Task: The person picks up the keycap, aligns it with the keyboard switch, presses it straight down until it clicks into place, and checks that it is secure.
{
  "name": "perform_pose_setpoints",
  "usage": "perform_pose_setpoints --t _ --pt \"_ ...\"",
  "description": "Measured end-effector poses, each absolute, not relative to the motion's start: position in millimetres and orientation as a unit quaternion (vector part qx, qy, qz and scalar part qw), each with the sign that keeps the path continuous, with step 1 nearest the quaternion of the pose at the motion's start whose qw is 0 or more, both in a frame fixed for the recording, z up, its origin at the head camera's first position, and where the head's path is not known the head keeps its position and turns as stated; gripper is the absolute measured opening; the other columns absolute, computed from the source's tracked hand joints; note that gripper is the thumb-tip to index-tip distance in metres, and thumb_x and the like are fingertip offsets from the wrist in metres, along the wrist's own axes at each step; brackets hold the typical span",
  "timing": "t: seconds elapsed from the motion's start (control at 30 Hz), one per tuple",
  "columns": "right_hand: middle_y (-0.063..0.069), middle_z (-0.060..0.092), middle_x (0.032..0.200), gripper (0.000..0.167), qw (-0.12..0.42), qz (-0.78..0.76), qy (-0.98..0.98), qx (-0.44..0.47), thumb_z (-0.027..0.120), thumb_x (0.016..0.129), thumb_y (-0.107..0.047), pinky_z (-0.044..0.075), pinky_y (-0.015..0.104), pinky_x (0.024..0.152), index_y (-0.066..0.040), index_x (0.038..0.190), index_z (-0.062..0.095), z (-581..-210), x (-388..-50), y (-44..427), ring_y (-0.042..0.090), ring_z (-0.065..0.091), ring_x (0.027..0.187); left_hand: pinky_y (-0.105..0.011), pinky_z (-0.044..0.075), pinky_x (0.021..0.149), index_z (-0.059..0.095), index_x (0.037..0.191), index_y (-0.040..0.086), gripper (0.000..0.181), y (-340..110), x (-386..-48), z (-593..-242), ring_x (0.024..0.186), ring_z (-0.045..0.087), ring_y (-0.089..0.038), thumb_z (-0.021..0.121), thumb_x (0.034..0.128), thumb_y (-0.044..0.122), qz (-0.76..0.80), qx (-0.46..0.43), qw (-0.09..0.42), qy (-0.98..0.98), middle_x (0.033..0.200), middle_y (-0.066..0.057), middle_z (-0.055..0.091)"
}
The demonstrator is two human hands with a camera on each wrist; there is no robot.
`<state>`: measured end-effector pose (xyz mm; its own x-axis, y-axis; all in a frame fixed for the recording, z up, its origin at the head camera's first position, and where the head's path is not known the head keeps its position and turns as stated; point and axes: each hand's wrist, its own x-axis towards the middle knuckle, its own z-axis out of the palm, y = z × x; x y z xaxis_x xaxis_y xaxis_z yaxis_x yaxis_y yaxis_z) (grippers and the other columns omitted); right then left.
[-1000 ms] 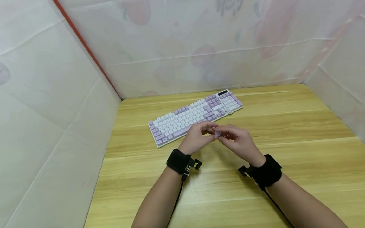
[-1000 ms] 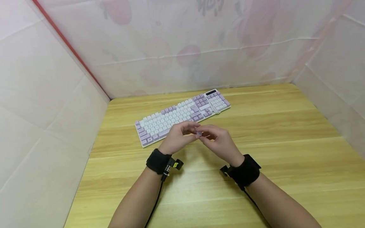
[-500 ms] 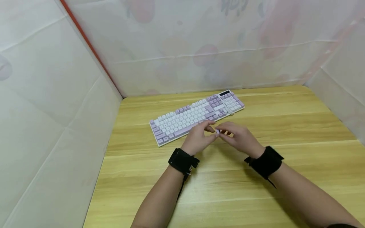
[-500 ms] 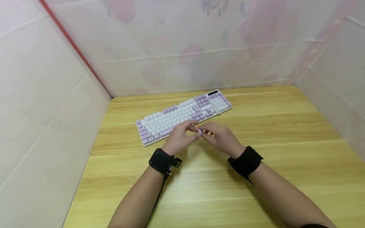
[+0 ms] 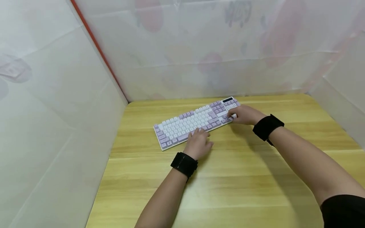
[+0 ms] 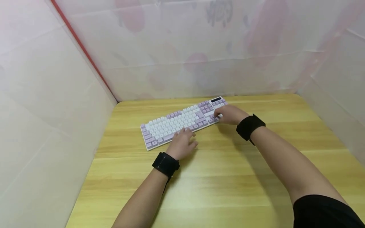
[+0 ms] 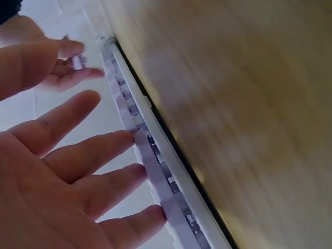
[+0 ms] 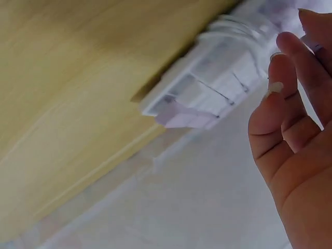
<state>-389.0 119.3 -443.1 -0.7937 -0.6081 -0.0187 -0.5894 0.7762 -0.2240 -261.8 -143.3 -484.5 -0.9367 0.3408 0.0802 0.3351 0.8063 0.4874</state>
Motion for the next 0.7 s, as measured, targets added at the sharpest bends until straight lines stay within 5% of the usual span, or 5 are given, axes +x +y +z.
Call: perform_pose_setpoints --t 0.23,0.5,0.7 --pt "0.002 0.070 0.087 0.013 0.007 -0.040 0.932 -0.361 0.068 0.086 -0.004 0.051 0.040 0.070 -0.014 0.093 0.072 -452.5 -395.4 127.3 0.018 0.061 0.074 -0.058 0.020 0.118 0.064 0.129 0.012 0.039 -140.6 -261.1 -484.3 0.147 0.028 -0.035 0.061 0.0976 0.035 0.284 0.174 0.026 0.943 0.151 -0.014 0.044" --pt "-0.004 0.068 0.075 0.017 -0.139 0.012 0.885 -0.445 0.077 0.081 -0.004 0.039 0.032 0.056 -0.018 0.075 0.070 -460.1 -400.4 121.6 0.017 0.044 0.064 -0.061 0.017 0.117 0.064 0.129 0.012 0.040 -145.5 -263.2 -480.6 0.147 0.025 -0.038 0.061 0.0976 0.036 0.283 0.170 0.026 0.943 0.152 -0.017 0.042" --pt "0.001 0.071 0.090 0.012 -0.174 0.033 0.872 -0.457 0.080 0.080 -0.006 0.045 0.039 0.060 -0.017 0.081 0.075 -463.6 -402.3 117.4 0.023 0.051 0.080 -0.062 0.018 0.117 0.064 0.129 0.011 0.040 -149.0 -261.6 -480.4 0.147 0.025 -0.038 0.061 0.0974 0.036 0.282 0.168 0.026 0.944 0.152 -0.018 0.041"
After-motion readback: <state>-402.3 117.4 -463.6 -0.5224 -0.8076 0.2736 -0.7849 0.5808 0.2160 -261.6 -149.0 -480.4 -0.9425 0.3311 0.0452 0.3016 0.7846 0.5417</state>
